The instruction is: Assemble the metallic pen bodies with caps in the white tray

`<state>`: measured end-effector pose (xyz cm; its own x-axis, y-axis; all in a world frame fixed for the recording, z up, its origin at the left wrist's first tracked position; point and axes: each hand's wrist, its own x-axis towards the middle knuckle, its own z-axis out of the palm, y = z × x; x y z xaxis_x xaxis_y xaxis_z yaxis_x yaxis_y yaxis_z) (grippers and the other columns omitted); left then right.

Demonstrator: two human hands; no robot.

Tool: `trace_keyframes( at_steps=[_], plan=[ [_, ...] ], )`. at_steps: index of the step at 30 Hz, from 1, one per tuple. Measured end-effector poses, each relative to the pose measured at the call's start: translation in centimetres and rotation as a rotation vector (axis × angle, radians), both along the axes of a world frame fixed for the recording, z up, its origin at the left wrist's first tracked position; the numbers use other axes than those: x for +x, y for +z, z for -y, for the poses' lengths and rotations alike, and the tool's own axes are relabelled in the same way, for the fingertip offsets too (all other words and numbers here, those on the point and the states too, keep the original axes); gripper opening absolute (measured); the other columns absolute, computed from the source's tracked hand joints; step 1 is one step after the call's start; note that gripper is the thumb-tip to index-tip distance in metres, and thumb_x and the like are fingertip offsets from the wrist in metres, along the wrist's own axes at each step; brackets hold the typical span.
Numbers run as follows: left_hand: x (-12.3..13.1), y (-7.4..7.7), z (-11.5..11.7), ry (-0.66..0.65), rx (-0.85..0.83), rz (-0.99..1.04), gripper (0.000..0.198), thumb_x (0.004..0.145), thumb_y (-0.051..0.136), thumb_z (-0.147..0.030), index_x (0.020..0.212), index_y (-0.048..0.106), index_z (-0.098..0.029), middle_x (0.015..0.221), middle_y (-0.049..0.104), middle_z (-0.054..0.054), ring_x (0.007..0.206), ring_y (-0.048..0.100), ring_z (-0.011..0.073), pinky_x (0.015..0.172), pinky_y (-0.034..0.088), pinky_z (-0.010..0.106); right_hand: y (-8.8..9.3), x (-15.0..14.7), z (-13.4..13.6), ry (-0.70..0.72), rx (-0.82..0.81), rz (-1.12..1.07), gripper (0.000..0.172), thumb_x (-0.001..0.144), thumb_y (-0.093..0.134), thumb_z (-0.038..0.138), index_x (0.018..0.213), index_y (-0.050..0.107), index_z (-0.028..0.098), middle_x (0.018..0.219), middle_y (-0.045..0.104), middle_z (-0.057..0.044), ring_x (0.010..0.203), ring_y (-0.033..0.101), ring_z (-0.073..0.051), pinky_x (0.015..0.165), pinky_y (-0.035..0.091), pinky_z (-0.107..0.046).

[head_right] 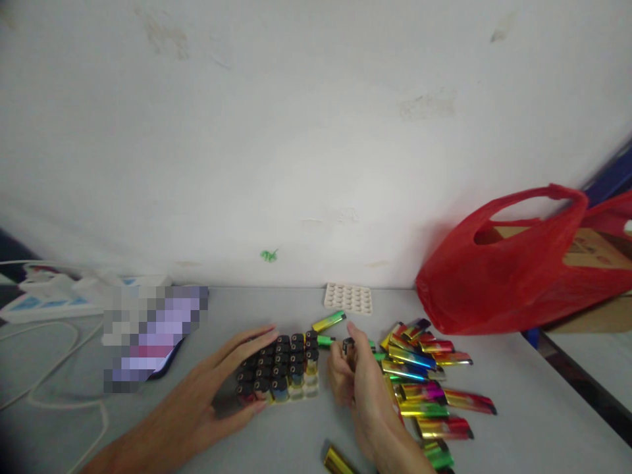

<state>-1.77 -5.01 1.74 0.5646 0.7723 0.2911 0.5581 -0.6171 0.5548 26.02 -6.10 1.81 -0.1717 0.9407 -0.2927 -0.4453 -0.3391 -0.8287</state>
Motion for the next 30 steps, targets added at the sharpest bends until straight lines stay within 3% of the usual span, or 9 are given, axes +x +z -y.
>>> trace_keyframes(
  at_steps=[9, 18, 30],
  plan=[
    [-0.11, -0.09, 0.23, 0.007, 0.033, -0.026, 0.084, 0.098, 0.072, -0.018, 0.170, 0.035, -0.042, 0.175, 0.045, 0.006, 0.155, 0.054, 0.0313, 0.129, 0.046, 0.052, 0.68, -0.31, 0.30, 0.026, 0.038, -0.074, 0.065, 0.090, 0.065, 0.074, 0.056, 0.036, 0.026, 0.050, 0.020, 0.011, 0.045, 0.011, -0.008, 0.046, 0.010, -0.030],
    [0.17, 0.30, 0.19, 0.035, 0.058, -0.040, 0.087, 0.096, 0.076, -0.020, 0.170, 0.036, -0.043, 0.169, 0.054, 0.003, 0.149, 0.061, 0.0309, 0.127, 0.050, 0.047, 0.27, -0.39, 0.22, 0.028, 0.029, -0.116, 0.064, 0.090, 0.066, 0.071, 0.055, 0.037, 0.025, 0.051, 0.019, 0.011, 0.046, 0.010, -0.009, 0.046, 0.009, -0.029],
    [0.28, 0.30, 0.22, 0.039, 0.061, 0.009, 0.086, 0.093, 0.078, -0.020, 0.167, 0.041, -0.043, 0.161, 0.064, 0.001, 0.141, 0.068, 0.0307, 0.123, 0.055, 0.043, 0.59, -0.57, 0.56, -0.020, -0.010, 0.020, 0.058, 0.084, 0.066, 0.068, 0.058, 0.033, 0.028, 0.052, 0.016, 0.012, 0.047, 0.010, -0.009, 0.044, 0.008, -0.029]
  ],
)
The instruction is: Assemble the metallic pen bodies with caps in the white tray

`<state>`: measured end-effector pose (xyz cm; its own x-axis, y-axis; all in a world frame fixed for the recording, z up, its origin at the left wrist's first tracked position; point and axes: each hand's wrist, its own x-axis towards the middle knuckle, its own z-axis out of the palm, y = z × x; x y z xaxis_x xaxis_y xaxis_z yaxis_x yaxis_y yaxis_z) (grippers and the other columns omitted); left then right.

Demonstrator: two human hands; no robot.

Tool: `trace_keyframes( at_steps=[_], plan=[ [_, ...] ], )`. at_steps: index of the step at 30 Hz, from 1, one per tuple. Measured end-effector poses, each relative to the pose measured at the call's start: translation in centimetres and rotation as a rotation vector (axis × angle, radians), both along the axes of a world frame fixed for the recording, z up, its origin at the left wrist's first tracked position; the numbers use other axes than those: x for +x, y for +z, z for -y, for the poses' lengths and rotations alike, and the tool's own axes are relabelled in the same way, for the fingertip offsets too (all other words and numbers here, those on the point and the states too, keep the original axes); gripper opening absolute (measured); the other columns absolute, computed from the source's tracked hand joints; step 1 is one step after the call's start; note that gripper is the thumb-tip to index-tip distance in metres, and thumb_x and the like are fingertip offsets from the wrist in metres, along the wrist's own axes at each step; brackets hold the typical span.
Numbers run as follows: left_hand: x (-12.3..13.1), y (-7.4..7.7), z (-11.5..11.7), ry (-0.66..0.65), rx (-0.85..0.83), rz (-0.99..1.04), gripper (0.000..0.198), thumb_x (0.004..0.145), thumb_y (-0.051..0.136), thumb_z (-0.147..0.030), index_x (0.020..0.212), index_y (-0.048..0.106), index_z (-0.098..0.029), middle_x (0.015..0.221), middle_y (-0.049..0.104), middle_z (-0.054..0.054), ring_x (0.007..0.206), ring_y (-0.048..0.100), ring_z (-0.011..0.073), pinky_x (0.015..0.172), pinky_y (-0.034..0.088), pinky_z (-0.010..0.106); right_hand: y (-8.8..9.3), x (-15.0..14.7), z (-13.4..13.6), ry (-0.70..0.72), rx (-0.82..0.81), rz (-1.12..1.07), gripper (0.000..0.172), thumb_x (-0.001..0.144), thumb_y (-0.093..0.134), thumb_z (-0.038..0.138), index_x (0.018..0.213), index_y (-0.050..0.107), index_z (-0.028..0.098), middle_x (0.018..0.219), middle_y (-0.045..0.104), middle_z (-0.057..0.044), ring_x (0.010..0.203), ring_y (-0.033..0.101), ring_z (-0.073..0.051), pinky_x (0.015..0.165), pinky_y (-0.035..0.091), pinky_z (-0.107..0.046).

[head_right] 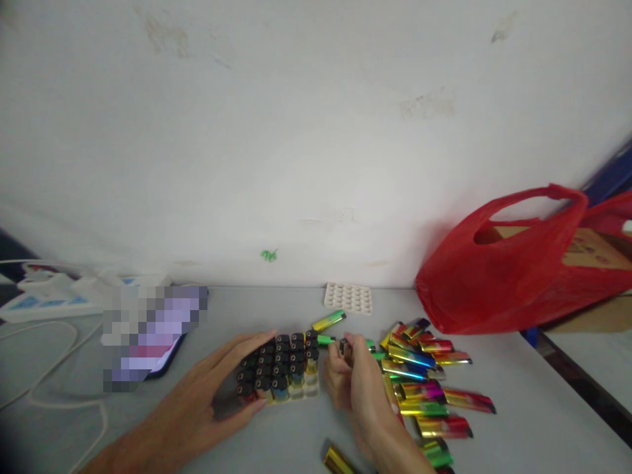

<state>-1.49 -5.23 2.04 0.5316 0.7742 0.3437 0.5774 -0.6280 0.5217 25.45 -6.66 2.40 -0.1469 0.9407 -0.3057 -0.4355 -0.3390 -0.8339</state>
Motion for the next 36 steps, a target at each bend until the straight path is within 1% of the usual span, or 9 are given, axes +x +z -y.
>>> trace_keyframes(
  at_steps=[5, 9, 11, 14, 17, 20, 24, 29, 36],
  plan=[
    [0.0, 0.0, 0.1, -0.011, 0.004, 0.000, 0.085, 0.093, 0.077, -0.020, 0.167, 0.040, -0.042, 0.161, 0.064, 0.001, 0.141, 0.068, 0.0298, 0.123, 0.055, 0.043, -0.2, -0.1, 0.1, -0.003, 0.012, -0.015, 0.057, 0.086, 0.067, 0.066, 0.060, 0.034, 0.027, 0.053, 0.017, 0.011, 0.048, 0.010, -0.009, 0.044, 0.008, -0.028],
    [0.1, 0.0, 0.1, 0.007, 0.023, -0.012, 0.085, 0.095, 0.074, -0.019, 0.168, 0.038, -0.040, 0.166, 0.057, 0.004, 0.146, 0.064, 0.0302, 0.125, 0.053, 0.045, 0.3, -0.4, 0.1, -0.018, 0.096, -0.057, 0.066, 0.093, 0.065, 0.080, 0.065, 0.043, 0.024, 0.054, 0.020, 0.011, 0.050, 0.011, -0.010, 0.046, 0.012, -0.026],
    [0.0, 0.3, 0.2, -0.015, 0.047, -0.023, 0.087, 0.094, 0.073, -0.018, 0.170, 0.036, -0.039, 0.173, 0.048, 0.006, 0.152, 0.057, 0.0323, 0.127, 0.050, 0.049, 0.7, -0.6, 0.2, -0.024, 0.150, -0.039, 0.061, 0.095, 0.066, 0.080, 0.078, 0.057, 0.022, 0.057, 0.028, 0.011, 0.049, 0.015, -0.010, 0.046, 0.013, -0.025],
    [-0.2, 1.1, 0.6, -0.104, 0.092, -0.054, 0.095, 0.090, 0.073, -0.018, 0.173, 0.032, -0.037, 0.181, 0.034, 0.007, 0.163, 0.041, 0.0377, 0.131, 0.043, 0.058, 1.5, -0.6, 0.5, -0.033, 0.270, 0.055, 0.041, 0.104, 0.068, 0.065, 0.102, 0.069, 0.023, 0.066, 0.047, 0.007, 0.048, 0.029, -0.009, 0.047, 0.023, -0.025],
    [-0.4, 1.8, 1.0, -0.172, 0.128, -0.091, 0.103, 0.086, 0.072, -0.018, 0.176, 0.025, -0.037, 0.183, 0.030, 0.005, 0.168, 0.030, 0.0397, 0.133, 0.037, 0.064, 2.2, -0.2, 0.7, -0.042, 0.447, 0.201, 0.031, 0.103, 0.075, 0.055, 0.104, 0.080, 0.025, 0.085, 0.065, -0.001, 0.072, 0.059, -0.016, 0.070, 0.047, -0.028],
    [-0.4, 2.0, 1.1, -0.255, 0.162, -0.134, 0.111, 0.083, 0.072, -0.017, 0.178, 0.017, -0.033, 0.182, 0.033, 0.006, 0.167, 0.033, 0.0383, 0.134, 0.037, 0.061, 2.9, 0.6, 0.8, 0.013, 0.574, 0.370, 0.023, 0.094, 0.088, 0.050, 0.100, 0.090, 0.028, 0.105, 0.070, -0.007, 0.104, 0.065, -0.025, 0.094, 0.050, -0.035],
    [-0.4, 1.9, 0.8, -0.306, 0.248, -0.130, 0.102, 0.086, 0.066, -0.015, 0.178, 0.022, -0.022, 0.179, 0.039, 0.009, 0.164, 0.040, 0.0351, 0.134, 0.038, 0.056, 3.3, 1.5, 0.6, 0.167, 0.682, 0.512, 0.018, 0.091, 0.092, 0.037, 0.109, 0.091, 0.033, 0.101, 0.078, -0.005, 0.095, 0.070, -0.023, 0.087, 0.054, -0.035],
    [-0.3, 1.7, 0.5, -0.320, 0.328, -0.093, 0.087, 0.088, 0.061, -0.015, 0.172, 0.037, -0.013, 0.177, 0.043, 0.010, 0.165, 0.039, 0.0299, 0.136, 0.036, 0.050, 3.1, 2.2, 0.2, 0.180, 0.752, 0.637, 0.019, 0.091, 0.093, 0.029, 0.110, 0.090, 0.033, 0.098, 0.085, -0.002, 0.089, 0.075, -0.020, 0.084, 0.057, -0.031],
    [-0.2, 1.1, 0.7, -0.278, 0.354, -0.082, 0.079, 0.090, 0.060, -0.012, 0.168, 0.044, -0.012, 0.176, 0.045, 0.008, 0.165, 0.038, 0.0271, 0.138, 0.034, 0.047, 3.1, 2.2, 0.4, 0.225, 0.883, 0.744, 0.023, 0.092, 0.091, 0.027, 0.113, 0.089, 0.036, 0.114, 0.074, -0.004, 0.103, 0.073, -0.021, 0.086, 0.060, -0.032]
  ],
)
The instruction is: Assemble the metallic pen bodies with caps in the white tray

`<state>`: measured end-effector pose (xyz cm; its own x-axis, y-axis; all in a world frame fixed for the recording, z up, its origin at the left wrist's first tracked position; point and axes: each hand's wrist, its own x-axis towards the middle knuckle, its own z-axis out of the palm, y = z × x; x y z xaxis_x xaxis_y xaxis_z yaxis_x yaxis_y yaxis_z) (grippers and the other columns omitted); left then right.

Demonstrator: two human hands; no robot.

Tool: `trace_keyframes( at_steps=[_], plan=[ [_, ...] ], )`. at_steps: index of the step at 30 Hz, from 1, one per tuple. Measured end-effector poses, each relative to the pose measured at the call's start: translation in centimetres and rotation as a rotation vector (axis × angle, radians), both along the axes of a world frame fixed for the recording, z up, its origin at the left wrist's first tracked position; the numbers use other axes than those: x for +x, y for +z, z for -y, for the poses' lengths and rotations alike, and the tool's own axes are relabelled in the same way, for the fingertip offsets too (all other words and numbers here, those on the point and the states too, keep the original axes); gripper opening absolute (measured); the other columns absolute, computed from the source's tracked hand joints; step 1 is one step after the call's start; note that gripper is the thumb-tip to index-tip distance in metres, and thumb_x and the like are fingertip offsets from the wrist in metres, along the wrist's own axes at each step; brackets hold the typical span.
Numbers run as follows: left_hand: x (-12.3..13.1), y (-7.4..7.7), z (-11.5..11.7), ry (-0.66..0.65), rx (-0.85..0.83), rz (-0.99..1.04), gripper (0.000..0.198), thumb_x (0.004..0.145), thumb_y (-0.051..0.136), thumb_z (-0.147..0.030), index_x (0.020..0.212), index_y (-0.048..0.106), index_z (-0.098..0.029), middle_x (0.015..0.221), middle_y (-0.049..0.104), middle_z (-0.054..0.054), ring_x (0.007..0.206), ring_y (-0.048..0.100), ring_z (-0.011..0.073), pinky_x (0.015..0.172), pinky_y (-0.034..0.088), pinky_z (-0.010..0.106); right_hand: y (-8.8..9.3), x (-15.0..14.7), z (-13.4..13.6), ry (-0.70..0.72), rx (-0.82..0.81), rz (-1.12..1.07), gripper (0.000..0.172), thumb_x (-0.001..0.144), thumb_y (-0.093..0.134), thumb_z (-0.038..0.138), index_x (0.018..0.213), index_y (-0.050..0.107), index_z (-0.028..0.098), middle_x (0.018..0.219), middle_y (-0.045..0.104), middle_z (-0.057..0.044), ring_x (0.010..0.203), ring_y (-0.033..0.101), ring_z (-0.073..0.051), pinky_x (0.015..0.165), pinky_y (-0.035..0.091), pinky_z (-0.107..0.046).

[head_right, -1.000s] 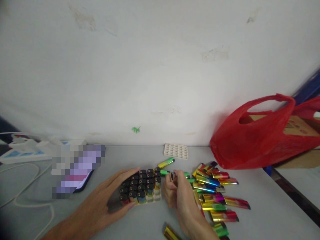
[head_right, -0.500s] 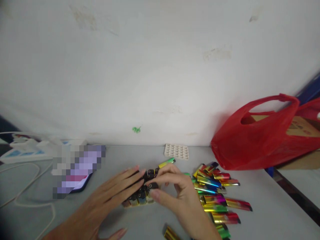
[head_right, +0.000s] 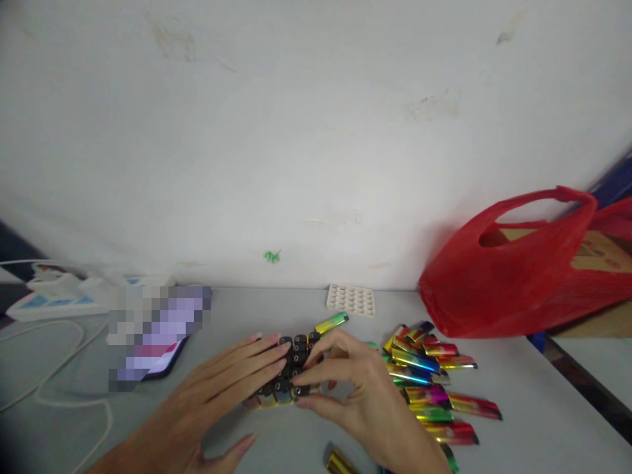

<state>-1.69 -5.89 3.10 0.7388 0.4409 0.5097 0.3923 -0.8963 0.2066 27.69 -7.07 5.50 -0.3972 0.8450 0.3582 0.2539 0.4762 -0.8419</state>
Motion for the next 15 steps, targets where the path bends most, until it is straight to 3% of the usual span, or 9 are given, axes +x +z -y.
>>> trace_keyframes(
  at_steps=[5, 11, 15],
  plan=[
    [0.05, 0.21, -0.03, 0.002, 0.005, 0.005, 0.077, 0.091, 0.059, -0.012, 0.166, 0.047, -0.012, 0.176, 0.045, 0.007, 0.166, 0.037, 0.0258, 0.139, 0.032, 0.044, -0.03, -0.40, 0.35, 0.014, 0.010, 0.007, 0.030, 0.094, 0.090, 0.026, 0.120, 0.087, 0.041, 0.112, 0.069, -0.004, 0.100, 0.071, -0.019, 0.083, 0.059, -0.032],
    [0.04, 0.23, -0.23, -0.016, 0.019, 0.016, 0.077, 0.089, 0.060, -0.012, 0.166, 0.048, -0.012, 0.175, 0.047, 0.007, 0.165, 0.040, 0.0264, 0.138, 0.033, 0.045, -0.35, -0.37, 0.25, -0.019, 0.025, 0.075, 0.018, 0.095, 0.089, 0.036, 0.113, 0.089, 0.033, 0.093, 0.077, -0.002, 0.082, 0.072, -0.018, 0.072, 0.055, -0.031],
    [0.04, 0.05, -0.24, -0.004, 0.011, 0.009, 0.076, 0.090, 0.059, -0.011, 0.166, 0.048, -0.013, 0.175, 0.047, 0.007, 0.165, 0.039, 0.0261, 0.139, 0.032, 0.045, -0.30, -0.37, 0.15, -0.027, 0.037, 0.095, 0.013, 0.097, 0.087, 0.033, 0.109, 0.089, 0.029, 0.093, 0.079, -0.002, 0.080, 0.073, -0.017, 0.073, 0.055, -0.029]
  ],
)
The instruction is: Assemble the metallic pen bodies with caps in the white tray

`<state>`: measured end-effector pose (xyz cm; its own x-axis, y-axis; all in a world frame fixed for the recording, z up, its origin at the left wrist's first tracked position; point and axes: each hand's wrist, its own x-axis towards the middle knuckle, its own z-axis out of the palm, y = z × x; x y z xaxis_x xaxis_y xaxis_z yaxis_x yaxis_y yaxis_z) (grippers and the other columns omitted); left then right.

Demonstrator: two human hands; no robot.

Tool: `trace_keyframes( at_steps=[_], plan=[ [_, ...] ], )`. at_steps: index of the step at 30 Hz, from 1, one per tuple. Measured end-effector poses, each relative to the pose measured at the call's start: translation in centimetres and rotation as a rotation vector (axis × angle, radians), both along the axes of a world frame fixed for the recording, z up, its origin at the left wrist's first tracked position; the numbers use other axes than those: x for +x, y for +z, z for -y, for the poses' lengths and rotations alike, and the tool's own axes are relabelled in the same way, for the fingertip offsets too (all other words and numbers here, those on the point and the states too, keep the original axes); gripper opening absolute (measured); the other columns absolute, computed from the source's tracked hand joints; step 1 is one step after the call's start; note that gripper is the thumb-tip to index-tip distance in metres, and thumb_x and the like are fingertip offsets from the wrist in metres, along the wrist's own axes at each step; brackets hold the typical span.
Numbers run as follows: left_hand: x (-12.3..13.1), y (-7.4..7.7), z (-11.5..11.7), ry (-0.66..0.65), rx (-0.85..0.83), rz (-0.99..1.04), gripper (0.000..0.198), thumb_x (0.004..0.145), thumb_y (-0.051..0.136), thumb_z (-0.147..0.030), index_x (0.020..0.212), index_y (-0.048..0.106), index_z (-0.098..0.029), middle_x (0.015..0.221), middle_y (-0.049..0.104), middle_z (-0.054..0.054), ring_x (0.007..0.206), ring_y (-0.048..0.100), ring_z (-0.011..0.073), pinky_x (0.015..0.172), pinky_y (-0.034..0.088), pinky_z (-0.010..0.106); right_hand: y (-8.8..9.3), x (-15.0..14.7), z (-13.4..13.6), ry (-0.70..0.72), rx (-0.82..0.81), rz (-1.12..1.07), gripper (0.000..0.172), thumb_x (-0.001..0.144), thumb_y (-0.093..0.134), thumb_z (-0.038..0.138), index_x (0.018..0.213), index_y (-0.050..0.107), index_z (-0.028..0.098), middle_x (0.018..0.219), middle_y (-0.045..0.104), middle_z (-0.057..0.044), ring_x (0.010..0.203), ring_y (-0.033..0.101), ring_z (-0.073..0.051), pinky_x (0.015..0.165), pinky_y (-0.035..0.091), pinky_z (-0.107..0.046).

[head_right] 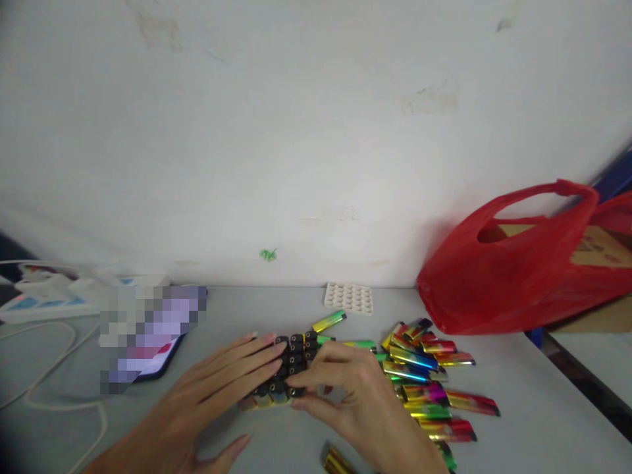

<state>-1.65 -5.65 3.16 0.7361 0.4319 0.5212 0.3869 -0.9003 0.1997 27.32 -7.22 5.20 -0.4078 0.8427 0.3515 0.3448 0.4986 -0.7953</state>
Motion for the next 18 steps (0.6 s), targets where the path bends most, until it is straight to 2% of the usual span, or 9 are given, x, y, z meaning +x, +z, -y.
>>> trace_keyframes(
  at_steps=[5, 12, 15, 18],
  plan=[
    [-0.01, -0.03, 0.06, -0.006, 0.004, 0.001, 0.078, 0.090, 0.060, -0.012, 0.167, 0.046, -0.012, 0.175, 0.047, 0.009, 0.164, 0.040, 0.0282, 0.138, 0.033, 0.047, 0.04, -0.02, 0.01, -0.033, 0.043, 0.037, 0.019, 0.096, 0.087, 0.027, 0.115, 0.086, 0.027, 0.089, 0.079, 0.000, 0.079, 0.073, -0.017, 0.077, 0.055, -0.028],
    [0.08, 0.08, 0.12, -0.010, -0.006, 0.012, 0.078, 0.090, 0.060, -0.011, 0.167, 0.046, -0.012, 0.174, 0.048, 0.008, 0.164, 0.040, 0.0273, 0.138, 0.033, 0.046, 0.74, -0.06, 0.36, -0.070, 0.040, 0.028, 0.007, 0.102, 0.081, 0.030, 0.106, 0.086, 0.027, 0.091, 0.081, 0.000, 0.081, 0.072, -0.017, 0.075, 0.053, -0.027],
    [0.08, 0.12, 0.13, -0.016, -0.006, 0.012, 0.079, 0.088, 0.060, -0.011, 0.167, 0.047, -0.012, 0.174, 0.048, 0.009, 0.165, 0.040, 0.0277, 0.139, 0.032, 0.047, 0.95, 0.10, 0.43, -0.160, 0.032, 0.001, 0.011, 0.105, 0.075, 0.032, 0.104, 0.085, 0.027, 0.086, 0.079, 0.000, 0.076, 0.070, -0.017, 0.072, 0.052, -0.027],
    [0.12, 0.27, 0.15, -0.001, -0.023, 0.005, 0.079, 0.089, 0.060, -0.012, 0.166, 0.047, -0.013, 0.174, 0.049, 0.009, 0.164, 0.042, 0.0281, 0.138, 0.033, 0.048, 0.73, 0.51, 0.34, -0.317, -0.018, -0.071, 0.020, 0.109, 0.068, 0.038, 0.106, 0.083, 0.025, 0.076, 0.075, 0.001, 0.069, 0.068, -0.017, 0.068, 0.051, -0.028]
  ],
)
